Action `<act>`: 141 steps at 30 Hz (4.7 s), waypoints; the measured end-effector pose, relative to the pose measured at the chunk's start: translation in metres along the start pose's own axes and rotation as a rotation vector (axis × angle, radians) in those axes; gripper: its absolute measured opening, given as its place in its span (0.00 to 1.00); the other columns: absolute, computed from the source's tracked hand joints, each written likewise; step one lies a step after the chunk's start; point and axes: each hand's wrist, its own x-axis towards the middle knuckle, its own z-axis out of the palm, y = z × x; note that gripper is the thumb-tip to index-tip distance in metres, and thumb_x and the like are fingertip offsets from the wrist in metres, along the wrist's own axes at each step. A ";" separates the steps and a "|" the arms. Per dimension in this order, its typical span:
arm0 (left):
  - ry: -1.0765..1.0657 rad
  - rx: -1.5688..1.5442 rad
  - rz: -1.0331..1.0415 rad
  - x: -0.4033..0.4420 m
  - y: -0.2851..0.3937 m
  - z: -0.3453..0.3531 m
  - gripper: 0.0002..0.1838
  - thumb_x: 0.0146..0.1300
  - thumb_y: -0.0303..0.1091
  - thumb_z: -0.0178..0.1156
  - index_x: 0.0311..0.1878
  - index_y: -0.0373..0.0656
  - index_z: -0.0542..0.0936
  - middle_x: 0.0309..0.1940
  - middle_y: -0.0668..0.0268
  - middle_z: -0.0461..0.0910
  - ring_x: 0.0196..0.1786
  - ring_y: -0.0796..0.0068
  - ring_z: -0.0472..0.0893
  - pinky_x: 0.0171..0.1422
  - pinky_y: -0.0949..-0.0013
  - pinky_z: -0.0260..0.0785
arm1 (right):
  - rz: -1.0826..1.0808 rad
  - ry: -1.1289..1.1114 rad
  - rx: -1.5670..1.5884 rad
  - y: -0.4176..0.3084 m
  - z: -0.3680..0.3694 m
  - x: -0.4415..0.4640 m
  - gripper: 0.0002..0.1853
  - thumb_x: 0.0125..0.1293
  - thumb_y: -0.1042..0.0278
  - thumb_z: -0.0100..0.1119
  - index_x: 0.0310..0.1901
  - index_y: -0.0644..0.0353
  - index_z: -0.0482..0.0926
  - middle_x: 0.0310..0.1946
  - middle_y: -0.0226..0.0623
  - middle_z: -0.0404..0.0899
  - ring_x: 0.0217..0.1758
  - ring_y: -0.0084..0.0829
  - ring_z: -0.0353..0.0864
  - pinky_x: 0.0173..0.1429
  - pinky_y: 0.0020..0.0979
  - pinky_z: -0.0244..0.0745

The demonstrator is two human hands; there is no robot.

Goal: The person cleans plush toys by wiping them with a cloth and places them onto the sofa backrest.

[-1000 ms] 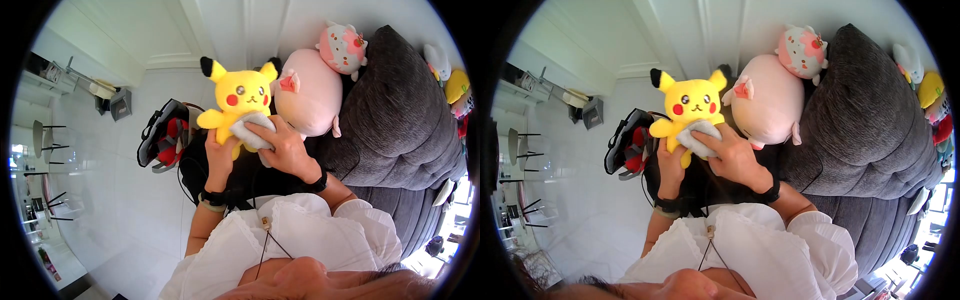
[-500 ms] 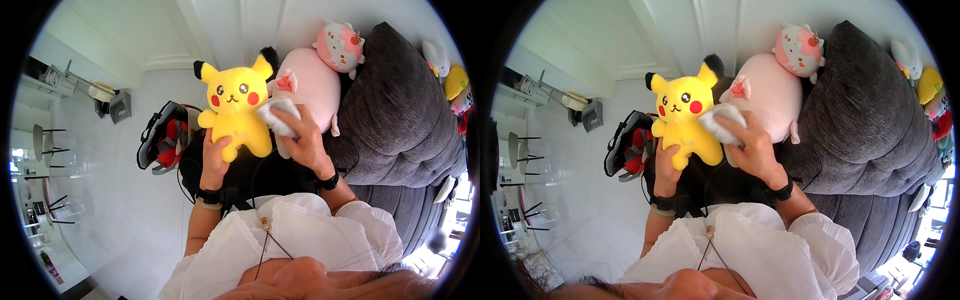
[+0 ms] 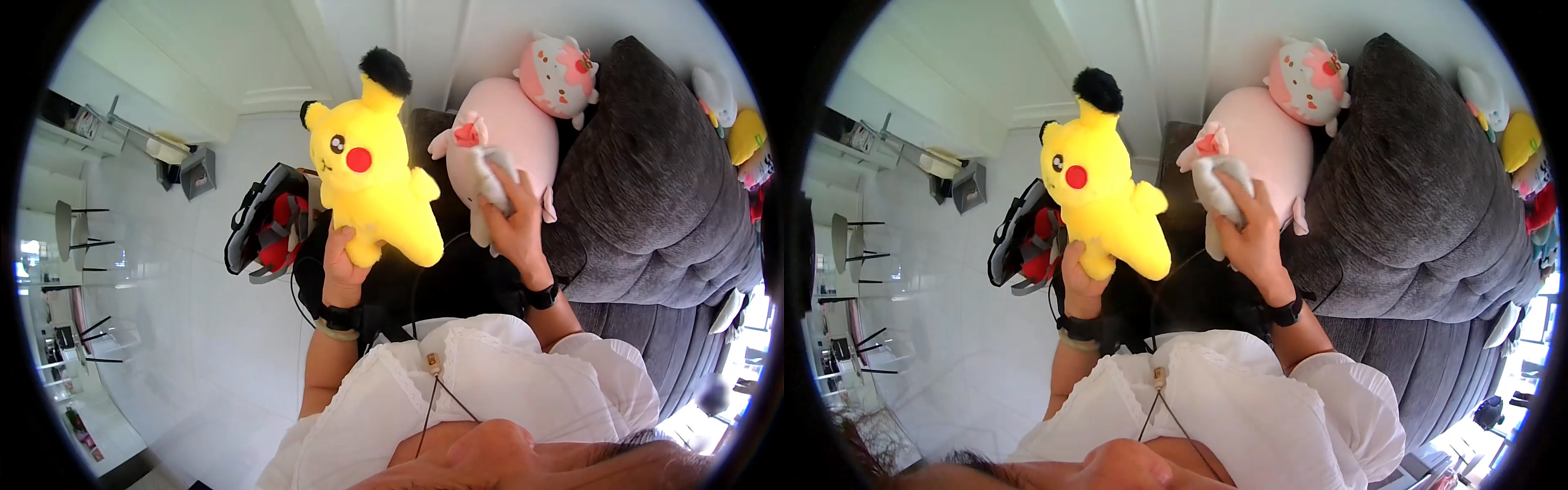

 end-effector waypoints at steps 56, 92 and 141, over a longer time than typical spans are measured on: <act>0.436 0.227 0.081 0.017 -0.016 0.042 0.23 0.80 0.40 0.51 0.69 0.35 0.68 0.65 0.58 0.76 0.64 0.64 0.79 0.69 0.59 0.72 | -0.380 -0.372 -0.399 -0.035 0.031 -0.026 0.28 0.48 0.78 0.67 0.55 0.47 0.86 0.48 0.40 0.73 0.50 0.44 0.73 0.50 0.39 0.76; 0.407 0.312 0.162 -0.002 -0.007 0.039 0.20 0.78 0.32 0.53 0.68 0.35 0.69 0.64 0.57 0.77 0.63 0.64 0.80 0.66 0.60 0.75 | -0.020 -0.566 -0.044 -0.016 0.019 0.022 0.26 0.55 0.73 0.60 0.59 0.55 0.81 0.46 0.53 0.78 0.46 0.52 0.79 0.53 0.44 0.76; 0.222 0.675 -0.043 0.007 -0.011 0.039 0.18 0.75 0.33 0.57 0.63 0.35 0.76 0.57 0.57 0.82 0.57 0.65 0.83 0.60 0.67 0.74 | 0.803 -0.374 1.382 0.038 0.042 -0.009 0.22 0.70 0.71 0.52 0.63 0.69 0.73 0.55 0.43 0.82 0.51 0.35 0.86 0.59 0.35 0.83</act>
